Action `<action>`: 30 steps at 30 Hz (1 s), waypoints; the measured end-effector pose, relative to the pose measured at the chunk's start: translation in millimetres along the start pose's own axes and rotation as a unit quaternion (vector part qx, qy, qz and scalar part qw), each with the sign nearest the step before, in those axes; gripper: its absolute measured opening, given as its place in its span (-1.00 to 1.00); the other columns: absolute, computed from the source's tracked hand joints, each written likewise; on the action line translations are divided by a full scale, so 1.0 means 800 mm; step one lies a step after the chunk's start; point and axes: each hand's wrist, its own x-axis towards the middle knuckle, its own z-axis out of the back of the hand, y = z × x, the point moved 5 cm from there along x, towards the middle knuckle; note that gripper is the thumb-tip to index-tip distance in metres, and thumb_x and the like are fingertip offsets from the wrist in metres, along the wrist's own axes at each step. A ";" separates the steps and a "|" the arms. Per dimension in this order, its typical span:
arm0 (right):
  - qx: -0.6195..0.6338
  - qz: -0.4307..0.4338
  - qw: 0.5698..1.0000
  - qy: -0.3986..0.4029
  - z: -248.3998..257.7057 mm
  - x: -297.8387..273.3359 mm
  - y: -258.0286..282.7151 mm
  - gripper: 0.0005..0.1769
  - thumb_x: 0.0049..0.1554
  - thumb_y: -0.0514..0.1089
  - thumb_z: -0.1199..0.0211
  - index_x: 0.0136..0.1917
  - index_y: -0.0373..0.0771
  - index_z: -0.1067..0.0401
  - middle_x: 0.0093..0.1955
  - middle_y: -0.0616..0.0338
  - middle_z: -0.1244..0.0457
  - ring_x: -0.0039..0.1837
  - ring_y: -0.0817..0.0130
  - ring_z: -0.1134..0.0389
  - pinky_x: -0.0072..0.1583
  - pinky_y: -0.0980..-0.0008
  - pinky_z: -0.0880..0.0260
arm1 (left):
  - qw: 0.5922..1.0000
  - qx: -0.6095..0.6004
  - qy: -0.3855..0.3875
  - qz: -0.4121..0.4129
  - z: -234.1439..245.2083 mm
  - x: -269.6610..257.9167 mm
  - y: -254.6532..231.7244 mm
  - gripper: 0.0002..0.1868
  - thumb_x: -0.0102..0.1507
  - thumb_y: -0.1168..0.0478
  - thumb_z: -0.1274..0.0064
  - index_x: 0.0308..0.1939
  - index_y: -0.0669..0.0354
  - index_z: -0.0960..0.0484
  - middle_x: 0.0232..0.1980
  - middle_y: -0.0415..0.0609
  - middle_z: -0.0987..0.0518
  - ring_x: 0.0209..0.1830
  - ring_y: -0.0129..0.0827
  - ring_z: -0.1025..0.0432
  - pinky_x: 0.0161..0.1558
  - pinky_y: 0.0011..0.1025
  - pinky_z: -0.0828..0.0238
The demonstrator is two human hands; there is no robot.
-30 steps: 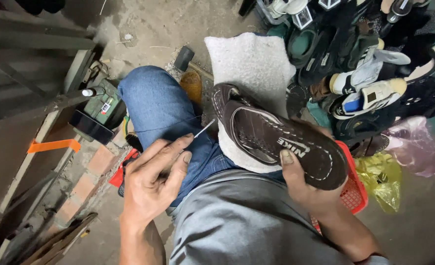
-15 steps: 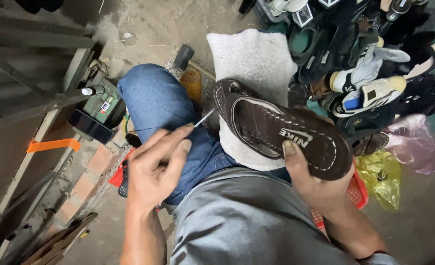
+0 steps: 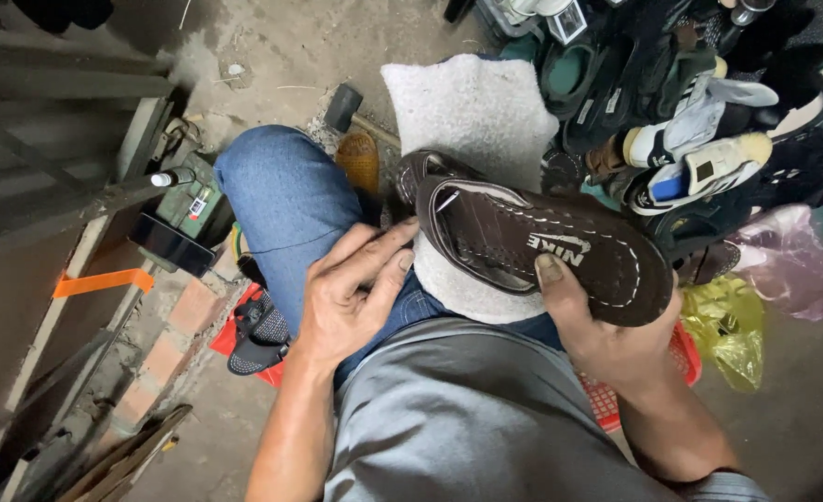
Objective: Hand-sewing a brown leather sandal to repair or assemble it using a needle and thread.
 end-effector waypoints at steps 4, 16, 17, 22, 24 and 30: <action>-0.004 0.007 1.000 0.008 0.001 0.004 0.001 -0.56 0.18 -0.22 -0.26 0.30 -0.39 -0.33 0.25 -0.02 -0.31 0.26 0.20 -0.41 0.34 0.29 -0.53 | 1.000 0.004 0.001 -0.001 -0.003 0.000 0.000 -0.72 0.33 0.37 -0.11 0.11 0.15 -0.73 -0.32 0.01 -0.60 -0.56 -0.33 -0.42 -0.49 -0.43 -0.38; -0.021 0.040 0.998 0.036 0.000 0.013 0.008 -0.59 0.21 -0.22 -0.23 0.30 -0.41 -0.34 0.31 -0.09 -0.30 0.30 0.15 -0.40 0.38 0.25 -0.51 | 1.000 0.030 0.003 0.001 -0.004 0.002 -0.003 -0.74 0.33 0.34 -0.12 0.08 0.13 -0.74 -0.35 0.00 -0.56 -0.61 -0.31 -0.40 -0.53 -0.43 -0.37; -0.023 0.045 0.998 0.039 0.000 0.013 0.008 -0.59 0.22 -0.22 -0.22 0.30 -0.42 -0.34 0.32 -0.10 -0.30 0.31 0.14 -0.40 0.39 0.24 -0.50 | 0.999 0.032 0.005 0.000 -0.004 0.002 -0.003 -0.74 0.33 0.34 -0.12 0.08 0.13 -0.75 -0.36 0.01 -0.56 -0.61 -0.29 -0.40 -0.53 -0.42 -0.37; -0.031 0.058 0.997 0.050 0.002 0.015 0.003 -0.60 0.23 -0.22 -0.21 0.30 -0.43 -0.34 0.34 -0.12 -0.30 0.33 0.12 -0.39 0.40 0.23 -0.49 | 0.993 0.095 0.065 -0.014 -0.001 -0.001 -0.006 -0.75 0.41 0.31 -0.03 0.13 0.33 -0.64 -0.05 0.01 -0.66 -0.28 -0.37 -0.48 -0.14 -0.44 -0.51; 0.043 0.051 0.986 0.156 -0.007 0.013 -0.014 -0.28 0.19 -0.33 -0.28 0.52 -0.27 -0.04 0.53 -0.06 -0.08 0.55 0.13 -0.17 0.55 0.24 -0.43 | 0.992 0.089 0.088 -0.014 0.001 0.002 -0.008 -0.75 0.40 0.32 -0.04 0.13 0.33 -0.64 -0.15 -0.01 -0.60 -0.31 -0.35 -0.46 -0.19 -0.42 -0.47; -0.012 -0.004 0.985 0.174 -0.046 -0.009 -0.010 -0.41 0.22 -0.20 -0.19 0.48 -0.36 -0.20 0.46 -0.07 -0.26 0.50 0.25 -0.28 0.55 0.32 -0.16 | 0.972 0.100 0.184 0.104 0.020 -0.014 0.030 -0.61 0.37 0.22 0.03 0.28 0.14 -0.58 0.22 -0.06 -0.65 0.30 -0.26 -0.48 0.47 -0.30 -0.21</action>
